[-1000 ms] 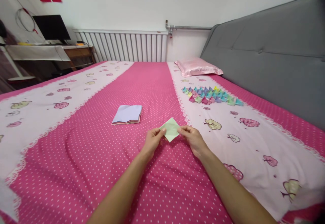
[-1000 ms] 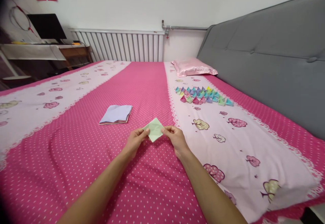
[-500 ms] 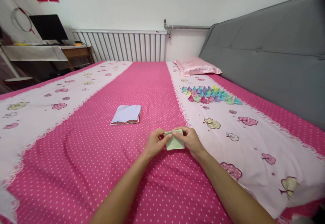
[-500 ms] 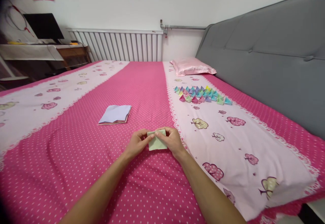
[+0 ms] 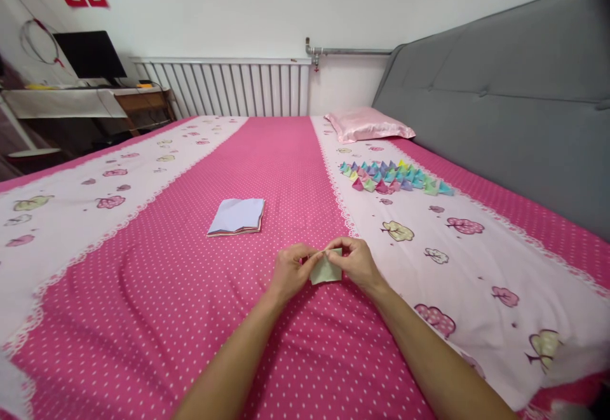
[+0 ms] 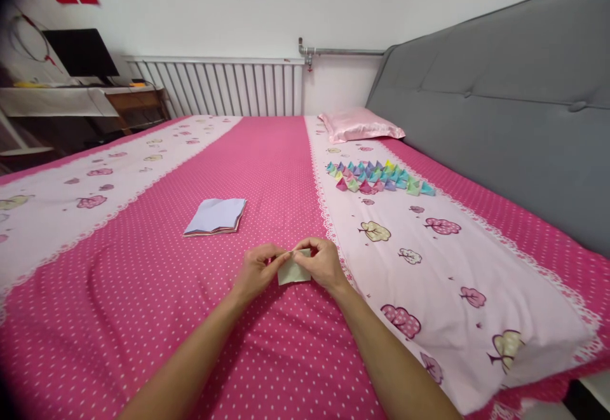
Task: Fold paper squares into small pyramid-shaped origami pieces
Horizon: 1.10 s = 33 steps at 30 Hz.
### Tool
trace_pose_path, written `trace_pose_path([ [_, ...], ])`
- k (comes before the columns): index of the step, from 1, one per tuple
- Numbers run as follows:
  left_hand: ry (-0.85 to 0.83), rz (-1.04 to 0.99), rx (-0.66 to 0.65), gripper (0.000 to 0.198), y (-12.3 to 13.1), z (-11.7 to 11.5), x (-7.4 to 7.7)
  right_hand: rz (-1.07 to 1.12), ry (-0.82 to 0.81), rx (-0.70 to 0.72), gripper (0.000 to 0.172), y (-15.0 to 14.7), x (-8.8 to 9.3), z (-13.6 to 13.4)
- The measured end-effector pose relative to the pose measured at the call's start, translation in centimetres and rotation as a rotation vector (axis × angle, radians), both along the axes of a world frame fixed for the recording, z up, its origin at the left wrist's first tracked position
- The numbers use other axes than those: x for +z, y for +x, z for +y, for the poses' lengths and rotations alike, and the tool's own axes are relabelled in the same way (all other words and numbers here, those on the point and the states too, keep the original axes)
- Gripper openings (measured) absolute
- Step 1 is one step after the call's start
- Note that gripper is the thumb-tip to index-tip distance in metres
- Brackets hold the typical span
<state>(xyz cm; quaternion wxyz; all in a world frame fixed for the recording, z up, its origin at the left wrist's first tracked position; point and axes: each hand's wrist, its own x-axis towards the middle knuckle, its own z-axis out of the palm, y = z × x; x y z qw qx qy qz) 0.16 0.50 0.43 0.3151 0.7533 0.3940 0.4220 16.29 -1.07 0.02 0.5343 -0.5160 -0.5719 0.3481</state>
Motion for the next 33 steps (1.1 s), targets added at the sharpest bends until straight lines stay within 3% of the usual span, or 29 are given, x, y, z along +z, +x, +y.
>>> trace_pose_path([
  [10, -0.083, -0.044, 0.014, 0.024, -0.4, 0.5, 0.4, 0.070, -0.079, -0.063, 0.013, 1.0, -0.1, 0.4],
  [16, -0.187, -0.179, 0.073, 0.028, -1.4, 1.4, 0.0, 0.221, -0.058, -0.284, 0.011, 2.8, 0.1, 1.0],
  [18, -0.281, -0.229, 0.038, 0.031, -1.4, 1.3, 0.0, 0.310, -0.071, -0.194, 0.019, 2.8, 0.5, 0.8],
  [21, -0.391, -0.257, -0.034, 0.033, -1.0, 0.9, 0.0, 0.374, -0.138, 0.073, 0.034, 1.8, 0.7, 0.3],
  [24, -0.449, -0.277, -0.071, 0.033, -0.4, 0.6, -0.1, 0.298, -0.175, 0.213, 0.029, 0.7, 0.4, -0.1],
  [28, -0.521, -0.347, -0.051, 0.035, -0.1, 0.6, -0.3, 0.272, -0.192, 0.157, 0.027, -0.1, 0.1, -0.3],
  [33, -0.605, -0.367, -0.154, 0.042, -0.1, 0.7, -0.2, 0.336, -0.248, 0.038, 0.031, -0.5, 0.4, -0.5],
])
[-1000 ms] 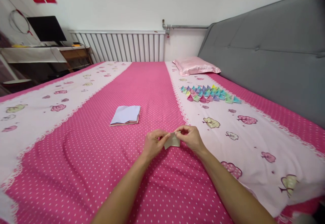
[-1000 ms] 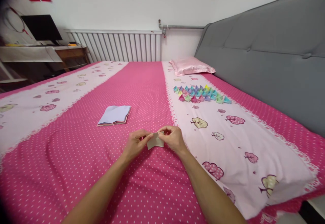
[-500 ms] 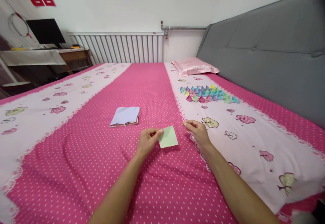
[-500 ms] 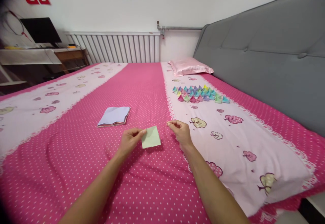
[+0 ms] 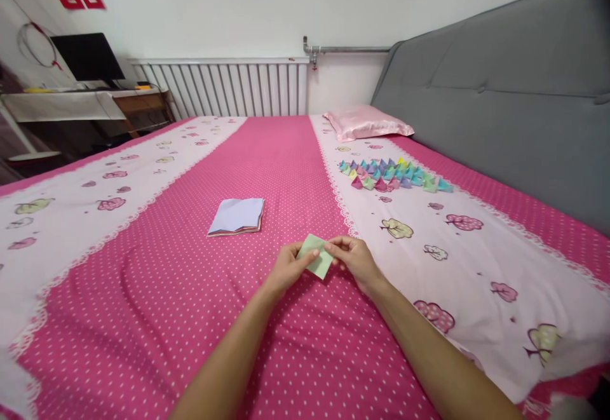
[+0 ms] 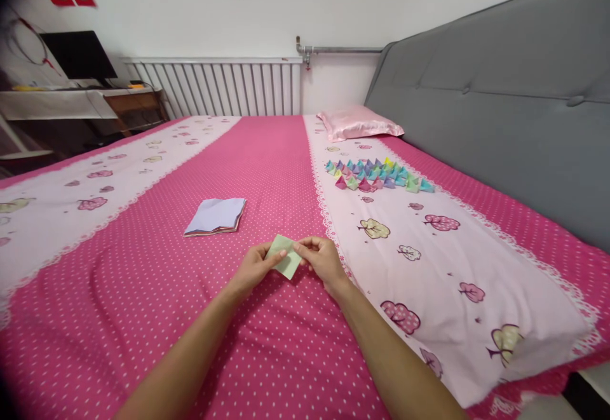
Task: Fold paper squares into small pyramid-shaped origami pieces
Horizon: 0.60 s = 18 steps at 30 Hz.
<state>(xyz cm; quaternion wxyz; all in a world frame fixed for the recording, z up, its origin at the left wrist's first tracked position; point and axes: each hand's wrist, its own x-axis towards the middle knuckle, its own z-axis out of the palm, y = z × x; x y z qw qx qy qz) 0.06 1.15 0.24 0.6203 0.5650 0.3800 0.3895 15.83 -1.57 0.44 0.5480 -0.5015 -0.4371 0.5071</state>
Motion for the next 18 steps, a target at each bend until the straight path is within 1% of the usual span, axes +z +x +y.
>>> trace_pose_path([
  [2, -0.026, -0.005, -0.016, 0.038, -0.1, 0.0, 0.0, 0.023, 0.002, -0.031, 0.032, 0.0, -0.1, 0.0],
  [5, -0.039, -0.019, 0.039, 0.034, -0.2, 0.1, 0.0, 0.027, -0.012, -0.032, 0.030, 0.1, -0.4, 0.1],
  [7, -0.024, -0.010, 0.061, 0.035, -0.3, 0.2, -0.2, 0.012, 0.016, -0.017, 0.029, 0.2, -0.6, 0.2],
  [8, -0.011, 0.007, 0.044, 0.036, -0.3, 0.3, -0.3, 0.007, 0.040, -0.006, 0.028, 0.2, -0.6, 0.2],
  [10, 0.012, 0.046, -0.030, 0.037, -0.3, 0.4, -0.6, -0.002, 0.084, 0.033, 0.029, 0.2, -0.6, 0.2],
  [13, 0.028, 0.078, -0.134, 0.038, -0.3, 0.5, -1.1, -0.036, 0.085, 0.080, 0.028, 0.3, -0.6, 0.2],
  [15, 0.027, 0.086, -0.149, 0.038, -0.2, 0.5, -1.2, -0.057, 0.077, 0.062, 0.026, 0.3, -0.6, 0.2],
  [18, 0.014, 0.093, -0.105, 0.040, -0.1, 0.5, -1.2, -0.040, 0.065, 0.018, 0.025, 0.4, -0.7, 0.3],
])
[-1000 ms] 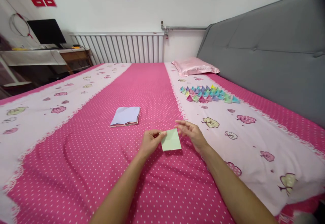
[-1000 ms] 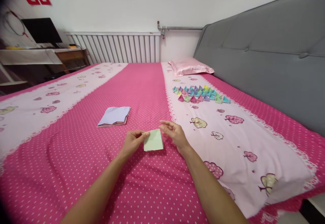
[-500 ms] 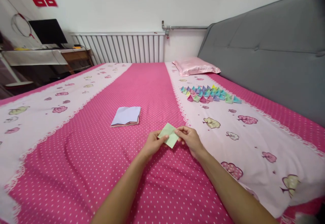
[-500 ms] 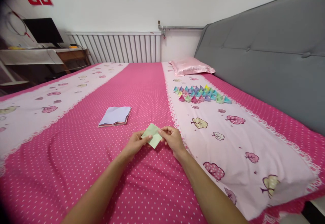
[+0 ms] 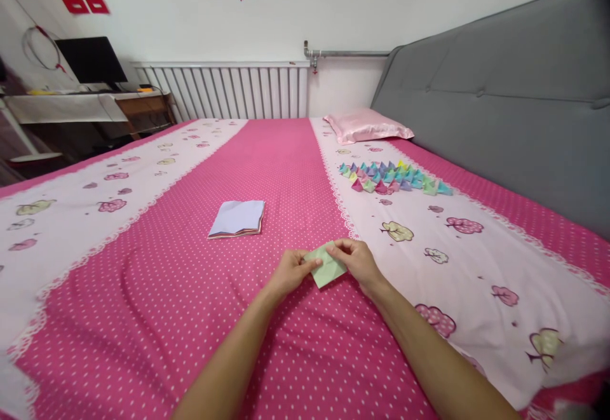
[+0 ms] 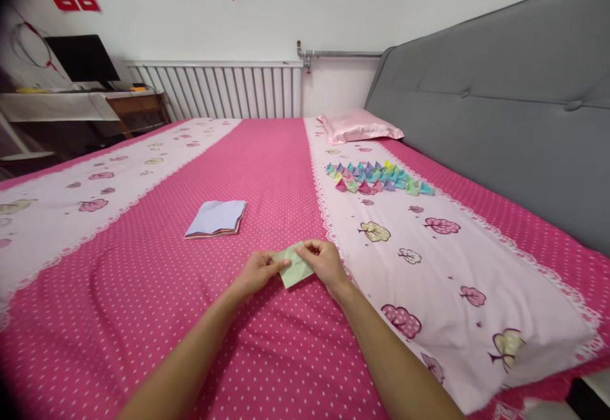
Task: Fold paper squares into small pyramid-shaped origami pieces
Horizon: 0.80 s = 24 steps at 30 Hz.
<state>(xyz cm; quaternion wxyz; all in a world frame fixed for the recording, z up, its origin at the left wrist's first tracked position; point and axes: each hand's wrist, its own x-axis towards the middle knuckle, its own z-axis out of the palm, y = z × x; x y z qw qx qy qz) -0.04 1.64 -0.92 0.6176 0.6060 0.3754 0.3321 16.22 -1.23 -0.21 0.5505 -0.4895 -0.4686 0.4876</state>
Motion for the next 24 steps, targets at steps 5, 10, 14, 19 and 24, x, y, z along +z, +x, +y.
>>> trace_pose_path([
  [5, -0.047, -0.064, 0.067, 0.040, 0.2, -0.2, 0.4, 0.047, 0.000, -0.022, 0.027, 0.2, -0.1, 0.1],
  [10, -0.096, -0.126, 0.035, 0.036, 0.2, -0.3, 0.8, 0.080, -0.018, -0.040, 0.030, 0.2, -0.2, 0.1],
  [14, -0.162, -0.146, 0.030, 0.032, 0.0, -0.6, 1.3, 0.071, -0.039, -0.071, 0.030, -0.1, 0.0, 0.0],
  [19, -0.202, -0.104, -0.047, 0.031, 0.0, -0.8, 1.3, 0.038, 0.021, -0.070, 0.031, -0.3, 0.0, -0.1],
  [24, -0.225, -0.072, -0.032, 0.033, 0.0, -0.6, 1.0, 0.048, 0.031, -0.139, 0.033, -0.4, -0.3, 0.1],
])
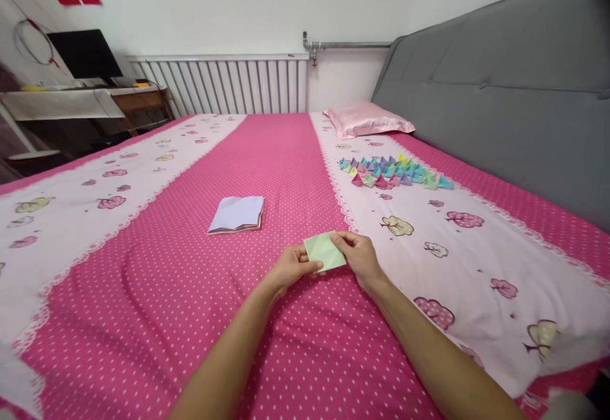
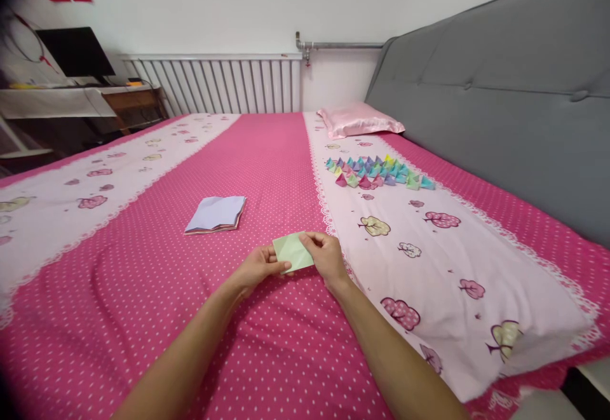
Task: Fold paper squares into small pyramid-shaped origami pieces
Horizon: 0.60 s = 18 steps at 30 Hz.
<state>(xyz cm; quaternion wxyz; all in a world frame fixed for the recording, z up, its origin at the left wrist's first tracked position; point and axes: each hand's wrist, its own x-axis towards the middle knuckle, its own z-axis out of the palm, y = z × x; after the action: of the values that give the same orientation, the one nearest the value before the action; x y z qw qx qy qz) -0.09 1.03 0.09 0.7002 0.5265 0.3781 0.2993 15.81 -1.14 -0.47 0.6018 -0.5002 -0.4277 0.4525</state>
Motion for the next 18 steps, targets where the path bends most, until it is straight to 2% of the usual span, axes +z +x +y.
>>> trace_pose_path([
  [3, -0.022, -0.038, 0.029, 0.037, -0.09, 0.06, 0.05, 0.014, 0.021, 0.000, 0.038, 0.13, -0.04, 0.13],
  [7, -0.034, -0.095, 0.144, 0.039, -0.28, 0.22, 0.16, -0.081, 0.159, 0.109, 0.054, 0.49, 0.22, -0.01],
  [10, -0.027, -0.151, 0.236, 0.038, -0.36, 0.42, 0.32, -0.309, 0.244, 0.187, 0.046, 0.66, 0.49, -0.31],
  [13, -0.027, -0.173, 0.282, 0.037, -0.38, 0.51, 0.51, -0.488, 0.276, 0.173, 0.039, 0.59, 0.53, -0.49],
  [18, 0.020, -0.161, 0.233, 0.040, -0.35, 0.34, 0.57, -0.473, 0.253, 0.139, 0.037, 0.34, 0.13, -0.29],
])
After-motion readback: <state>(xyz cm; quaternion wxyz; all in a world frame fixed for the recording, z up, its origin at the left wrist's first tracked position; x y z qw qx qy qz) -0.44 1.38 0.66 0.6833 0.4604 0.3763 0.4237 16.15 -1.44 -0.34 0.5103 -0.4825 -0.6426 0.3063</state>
